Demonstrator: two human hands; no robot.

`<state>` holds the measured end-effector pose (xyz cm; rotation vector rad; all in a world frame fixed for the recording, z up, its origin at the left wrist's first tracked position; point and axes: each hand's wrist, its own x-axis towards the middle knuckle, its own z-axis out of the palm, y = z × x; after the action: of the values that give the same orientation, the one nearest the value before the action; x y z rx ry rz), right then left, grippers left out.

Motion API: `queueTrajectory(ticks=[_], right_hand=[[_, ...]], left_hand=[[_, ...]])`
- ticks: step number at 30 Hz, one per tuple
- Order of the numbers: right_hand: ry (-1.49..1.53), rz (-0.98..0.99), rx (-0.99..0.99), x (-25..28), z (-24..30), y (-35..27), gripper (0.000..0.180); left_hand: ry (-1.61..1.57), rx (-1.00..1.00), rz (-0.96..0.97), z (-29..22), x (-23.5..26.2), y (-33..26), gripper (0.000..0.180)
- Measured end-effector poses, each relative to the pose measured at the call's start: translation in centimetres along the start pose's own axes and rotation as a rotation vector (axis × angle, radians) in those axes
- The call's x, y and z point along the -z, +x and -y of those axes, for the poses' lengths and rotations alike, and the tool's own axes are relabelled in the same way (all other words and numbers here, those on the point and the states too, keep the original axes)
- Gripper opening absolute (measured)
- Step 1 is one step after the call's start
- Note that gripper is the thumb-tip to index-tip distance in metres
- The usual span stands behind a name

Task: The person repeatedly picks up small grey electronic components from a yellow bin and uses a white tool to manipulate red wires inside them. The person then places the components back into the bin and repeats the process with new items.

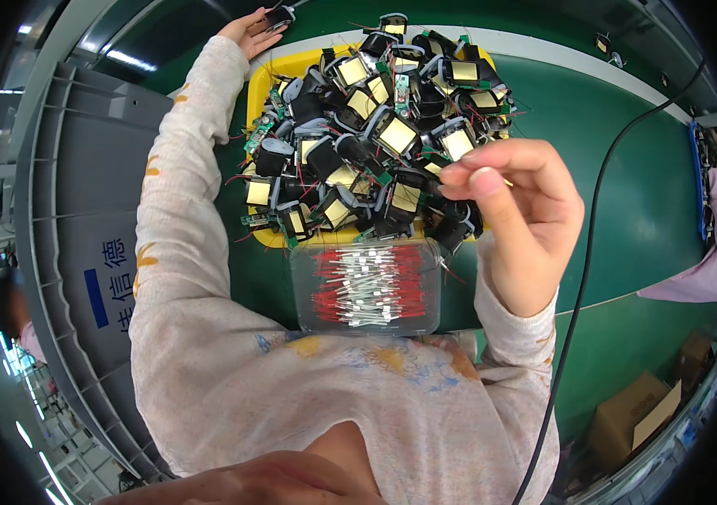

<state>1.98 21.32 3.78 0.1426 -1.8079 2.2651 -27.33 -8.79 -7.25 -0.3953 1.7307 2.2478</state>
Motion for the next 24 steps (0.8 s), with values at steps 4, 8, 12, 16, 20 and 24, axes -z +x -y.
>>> queueTrajectory(ticks=[4, 8, 12, 16, 20, 24], right_hand=[[-0.038, -0.029, 0.006, -0.3, 0.7, 0.1, 0.010], [0.061, -0.048, -0.044, -0.9, 0.4, 0.5, 0.013], [0.101, 0.046, -0.091, -1.5, -0.7, 0.2, 0.014], [0.046, 0.215, -0.084, -1.3, -0.3, -1.5, 0.015], [-0.088, 0.273, -0.087, -0.1, -0.2, -3.1, 0.012], [-0.406, 0.492, -0.174, 0.6, -1.3, -4.4, 0.008]], left_hand=[[0.368, -0.055, -0.078, -0.3, 3.1, 3.5, 0.032], [1.109, -0.404, 0.414, -5.2, 0.6, -8.4, 0.025], [1.610, -0.380, 0.467, -2.2, -1.5, -14.7, 0.029], [1.598, -0.308, 0.350, 0.4, -1.0, -16.7, 0.032], [1.217, -0.183, 0.364, 0.8, 0.2, -16.8, 0.036], [1.027, -0.294, 0.208, -0.4, -0.6, -20.9, 0.027]])
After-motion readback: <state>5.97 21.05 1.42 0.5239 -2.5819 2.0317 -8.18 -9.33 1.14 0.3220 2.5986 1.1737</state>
